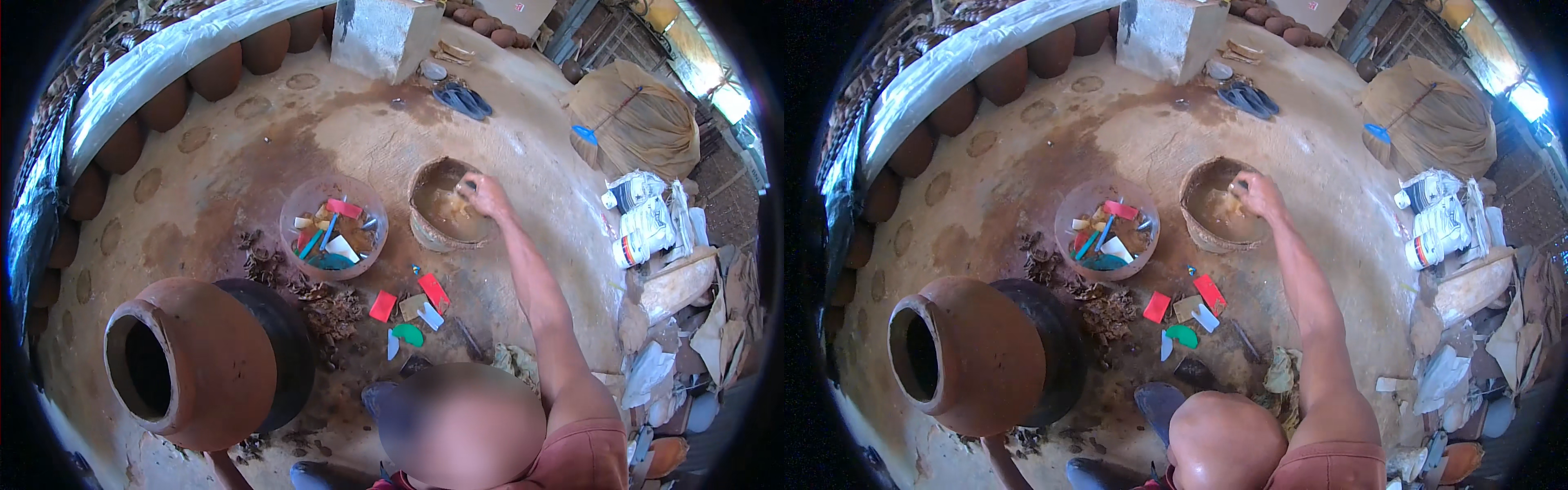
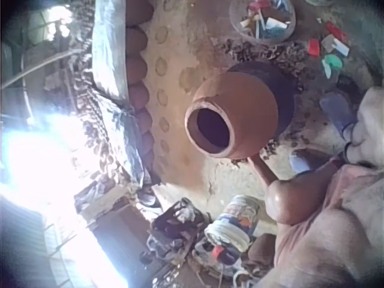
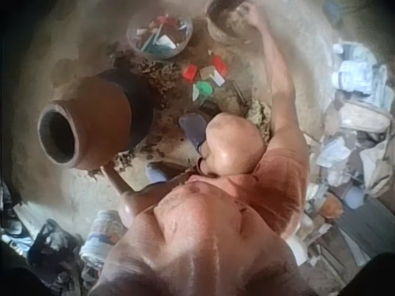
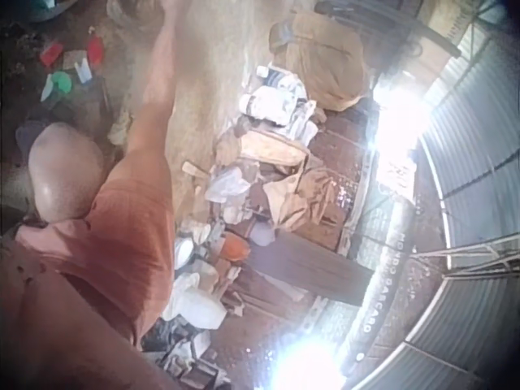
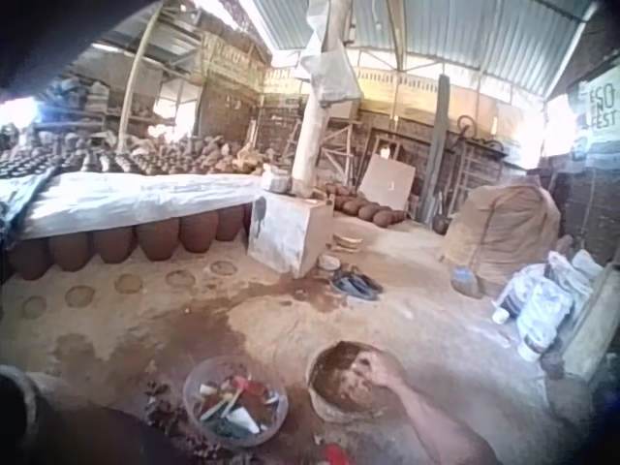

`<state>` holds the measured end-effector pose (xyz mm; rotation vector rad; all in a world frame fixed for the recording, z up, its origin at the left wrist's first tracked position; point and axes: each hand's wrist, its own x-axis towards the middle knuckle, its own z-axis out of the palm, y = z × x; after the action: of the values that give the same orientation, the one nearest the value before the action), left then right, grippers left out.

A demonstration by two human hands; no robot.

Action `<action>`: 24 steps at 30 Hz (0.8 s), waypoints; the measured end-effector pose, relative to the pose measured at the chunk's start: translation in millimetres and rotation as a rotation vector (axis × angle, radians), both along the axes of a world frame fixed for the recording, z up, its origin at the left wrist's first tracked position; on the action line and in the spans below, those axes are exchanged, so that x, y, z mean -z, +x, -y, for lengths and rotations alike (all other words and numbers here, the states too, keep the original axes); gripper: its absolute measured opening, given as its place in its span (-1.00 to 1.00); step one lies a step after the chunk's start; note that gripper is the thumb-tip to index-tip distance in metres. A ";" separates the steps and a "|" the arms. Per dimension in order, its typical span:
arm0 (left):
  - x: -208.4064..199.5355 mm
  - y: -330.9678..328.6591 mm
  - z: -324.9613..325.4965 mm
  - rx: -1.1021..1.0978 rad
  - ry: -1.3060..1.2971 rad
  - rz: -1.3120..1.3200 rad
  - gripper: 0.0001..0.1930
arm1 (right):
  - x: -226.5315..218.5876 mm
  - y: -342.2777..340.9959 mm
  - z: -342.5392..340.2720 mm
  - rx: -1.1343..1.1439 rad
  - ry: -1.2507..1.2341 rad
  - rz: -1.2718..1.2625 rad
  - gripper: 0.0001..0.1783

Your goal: The person smooths the interior and exterior of a clay pot using a red scraper and a wet sponge while rotating the pot on a manual wheel.

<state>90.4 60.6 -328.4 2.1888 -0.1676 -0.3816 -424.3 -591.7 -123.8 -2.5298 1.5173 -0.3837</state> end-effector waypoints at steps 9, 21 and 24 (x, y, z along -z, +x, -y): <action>1.4 1.5 -20.0 -0.035 -0.036 -0.021 -0.56 | 33.0 30.7 -11.4 0.040 -0.236 -0.041 -0.59; -13.3 21.6 -7.9 0.024 -0.204 -0.079 -0.50 | -143.4 147.4 -84.6 -0.287 -0.230 0.340 -0.25; -2.8 23.8 -0.1 0.054 -0.269 -0.100 -0.48 | -223.7 236.1 -191.6 -0.624 -0.239 0.300 -0.30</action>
<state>114.2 60.7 -325.6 1.8993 -0.2111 -0.4699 -188.2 -400.1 100.0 -2.7820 0.5604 -0.8263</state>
